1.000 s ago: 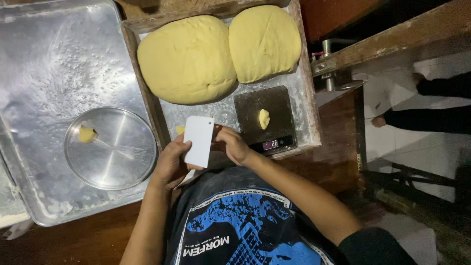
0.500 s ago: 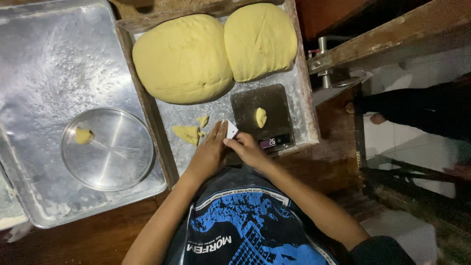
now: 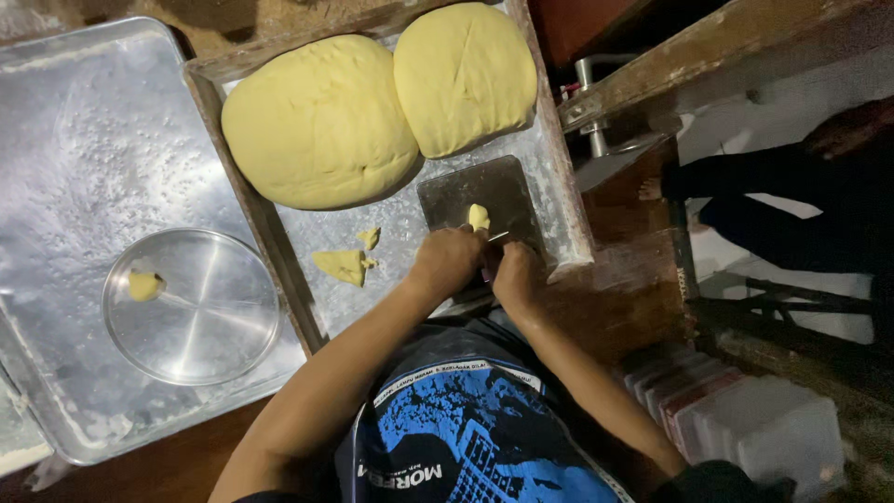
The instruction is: The person cuts small pieces of dough from a large mass using a dough scraper, weighs each piece on a digital scale, and places the portioned dough onto a metal tray. The process is repeated multiple times to create uniform dough balls.
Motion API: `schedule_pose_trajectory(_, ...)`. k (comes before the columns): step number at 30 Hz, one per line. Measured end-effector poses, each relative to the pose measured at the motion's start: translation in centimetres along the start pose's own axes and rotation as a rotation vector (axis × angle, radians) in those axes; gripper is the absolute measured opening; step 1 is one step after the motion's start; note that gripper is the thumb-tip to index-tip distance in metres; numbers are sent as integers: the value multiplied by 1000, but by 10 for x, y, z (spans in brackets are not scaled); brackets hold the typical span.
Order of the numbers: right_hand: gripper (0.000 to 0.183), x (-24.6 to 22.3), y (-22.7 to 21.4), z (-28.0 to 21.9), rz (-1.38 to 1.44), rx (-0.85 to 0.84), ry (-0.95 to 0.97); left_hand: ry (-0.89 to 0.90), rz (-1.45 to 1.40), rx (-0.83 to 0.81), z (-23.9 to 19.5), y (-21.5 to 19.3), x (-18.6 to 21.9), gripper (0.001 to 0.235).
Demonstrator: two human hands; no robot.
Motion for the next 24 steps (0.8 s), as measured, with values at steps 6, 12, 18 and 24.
schedule_pose_trajectory(6,22,10,-1,-3,25,99,-273,42,149,55,15,33,16,19)
schedule_pose_trajectory(12,26,39,5,-5,446,-7,-379,-105,-158,33,-1,-25,12,11)
schedule_pose_trajectory(18,17,-81,-9,-36,669,-254,-666,-527,-611,289,-122,-122,-58,26)
schedule_pose_trajectory(24,15,-175,108,-18,92,-76,-1055,-853,-501,554,-233,-110,-109,29)
Point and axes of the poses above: each hand's wrist, its own z-axis towards the middle knuckle, its own y-axis out of the palm, x = y × z, the point moved 4 cm from there along z, towards the middle knuckle, and after that the axes turned 2 degrees about x, right-handed, at the moved point
